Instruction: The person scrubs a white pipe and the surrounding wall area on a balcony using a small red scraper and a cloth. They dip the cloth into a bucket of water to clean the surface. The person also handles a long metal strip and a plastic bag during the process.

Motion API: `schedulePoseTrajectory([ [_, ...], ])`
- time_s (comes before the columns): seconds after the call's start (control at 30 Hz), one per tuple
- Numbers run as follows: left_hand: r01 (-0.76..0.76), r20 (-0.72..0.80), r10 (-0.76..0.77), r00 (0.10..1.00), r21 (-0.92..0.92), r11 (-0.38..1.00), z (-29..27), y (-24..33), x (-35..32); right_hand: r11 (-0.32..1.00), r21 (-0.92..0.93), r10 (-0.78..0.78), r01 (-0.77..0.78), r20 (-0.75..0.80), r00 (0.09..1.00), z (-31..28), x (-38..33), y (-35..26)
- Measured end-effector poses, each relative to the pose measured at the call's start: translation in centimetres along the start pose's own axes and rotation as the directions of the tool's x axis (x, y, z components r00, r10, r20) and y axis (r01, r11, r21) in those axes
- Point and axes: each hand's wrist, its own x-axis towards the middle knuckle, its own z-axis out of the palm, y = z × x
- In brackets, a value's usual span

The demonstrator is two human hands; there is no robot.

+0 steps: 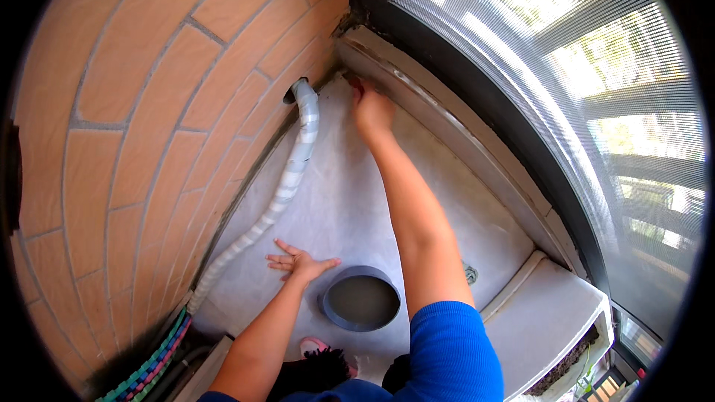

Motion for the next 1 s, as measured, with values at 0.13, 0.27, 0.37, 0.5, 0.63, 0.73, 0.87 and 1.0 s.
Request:
schedulePoseTrajectory([
  [0.13, 0.015, 0.003, -0.015, 1.0, 0.01, 1.0, -0.2, 0.0, -0.1, 0.992, -0.08, 0.103, -0.099, 0.052, 0.993, -1.0, -2.3, -0.2],
  [0.27, 0.031, -0.01, -0.031, 0.999, 0.01, 0.999, -0.3, 0.2, -0.4, 0.989, -0.118, -0.09, 0.094, 0.037, 0.995, -2.2, -1.7, -1.1],
  [0.37, 0.048, -0.012, -0.047, 0.999, 0.03, 0.998, -0.3, 0.2, -0.2, 0.945, -0.2, -0.242, 0.259, 0.106, 0.964, -3.3, -1.4, -1.8],
  [0.5, 0.027, -0.016, -0.027, 1.0, 0.007, 1.0, -0.5, 0.1, -0.4, 0.904, -0.351, -0.121, 0.245, 0.34, 0.933, -4.7, -0.3, -2.8],
  [0.63, 0.037, 0.001, -0.037, 0.999, 0.026, 0.999, -0.3, 0.3, -0.3, 0.997, 0.039, -0.067, 0.061, 0.19, 0.979, -2.9, -1.0, -0.9],
  [0.73, 0.022, 0.018, -0.022, 1.0, 0.017, 1.0, -0.6, 0.3, -0.5, 0.942, 0.306, 0.077, -0.14, 0.21, 0.975, -1.4, -2.5, 0.8],
  [0.87, -0.008, 0.022, 0.008, 1.0, 0.011, 1.0, -0.5, 0.5, -0.8, 0.822, 0.353, 0.314, -0.448, 0.376, 0.872, 0.0, -1.9, 3.0],
  [1.0, 0.022, 0.012, -0.022, 1.0, 0.005, 1.0, -0.6, 0.2, -0.4, 0.65, 0.428, 0.377, -0.628, 0.535, 0.756, -1.7, -1.3, -0.8],
])
